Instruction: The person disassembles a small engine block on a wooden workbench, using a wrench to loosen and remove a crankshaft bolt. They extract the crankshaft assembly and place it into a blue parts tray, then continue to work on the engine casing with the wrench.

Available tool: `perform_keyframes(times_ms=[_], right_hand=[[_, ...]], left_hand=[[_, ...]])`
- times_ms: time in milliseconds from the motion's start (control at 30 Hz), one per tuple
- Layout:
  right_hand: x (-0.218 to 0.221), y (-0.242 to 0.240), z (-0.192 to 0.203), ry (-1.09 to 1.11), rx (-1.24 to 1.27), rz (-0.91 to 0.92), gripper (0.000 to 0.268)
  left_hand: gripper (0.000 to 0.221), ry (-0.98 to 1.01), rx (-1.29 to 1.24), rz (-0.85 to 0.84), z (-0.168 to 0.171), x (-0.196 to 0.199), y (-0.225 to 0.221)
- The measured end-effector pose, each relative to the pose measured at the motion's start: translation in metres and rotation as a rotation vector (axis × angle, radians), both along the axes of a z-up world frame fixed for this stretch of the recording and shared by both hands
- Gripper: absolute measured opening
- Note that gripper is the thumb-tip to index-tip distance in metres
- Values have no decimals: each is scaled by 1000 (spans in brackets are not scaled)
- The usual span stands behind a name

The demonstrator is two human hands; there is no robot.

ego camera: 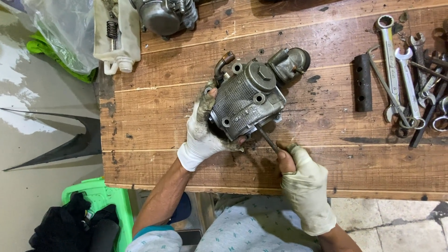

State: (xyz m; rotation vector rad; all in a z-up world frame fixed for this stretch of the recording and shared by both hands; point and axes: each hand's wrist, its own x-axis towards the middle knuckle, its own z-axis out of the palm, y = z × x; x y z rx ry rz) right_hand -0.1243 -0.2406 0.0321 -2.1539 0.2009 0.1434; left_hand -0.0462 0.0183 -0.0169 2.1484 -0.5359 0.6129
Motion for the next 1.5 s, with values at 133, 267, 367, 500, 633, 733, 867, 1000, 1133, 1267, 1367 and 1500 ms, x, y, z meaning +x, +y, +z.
perform_keyframes(times_ms=[133, 267, 367, 500, 633, 733, 867, 1000, 1133, 1267, 1367, 1500], right_hand=[[-4, 0, -15, 122, -27, -22, 24], [-1, -1, -16, 187, -80, -3, 30], [-1, 2, -22, 118, -168, 36, 32], [-3, 5, -23, -122, -242, 64, 30], [3, 3, -17, 93, -181, 109, 34], [3, 4, -20, 58, -37, 104, 33], [5, 5, -13, 261, 86, 66, 38], [13, 2, -3, 316, 294, 87, 22], [24, 5, 40, 612, 862, -207, 36], [22, 8, 43, 464, 801, -130, 31], [19, 13, 38, 433, 725, -169, 31], [17, 20, 41, 293, 814, -231, 23]], left_hand=[[118, 5, -29, -36, 3, -2, -2], [121, 92, -47, -73, 20, -8, -7], [136, 20, 42, -54, 26, -6, -5], [142, -91, 200, -15, 21, -9, 2], [138, -75, 141, -225, 19, 17, 22], [128, -19, 170, -287, 23, 27, 30], [106, 126, -54, -247, 41, 28, 34], [13, -44, -147, 128, 58, -17, 15], [45, 166, -312, -281, 67, -74, -29], [23, 644, -375, -167, 56, -90, -78], [39, 1111, -935, -238, 58, -79, -92], [17, 1052, -1350, 60, 105, -56, -127]])
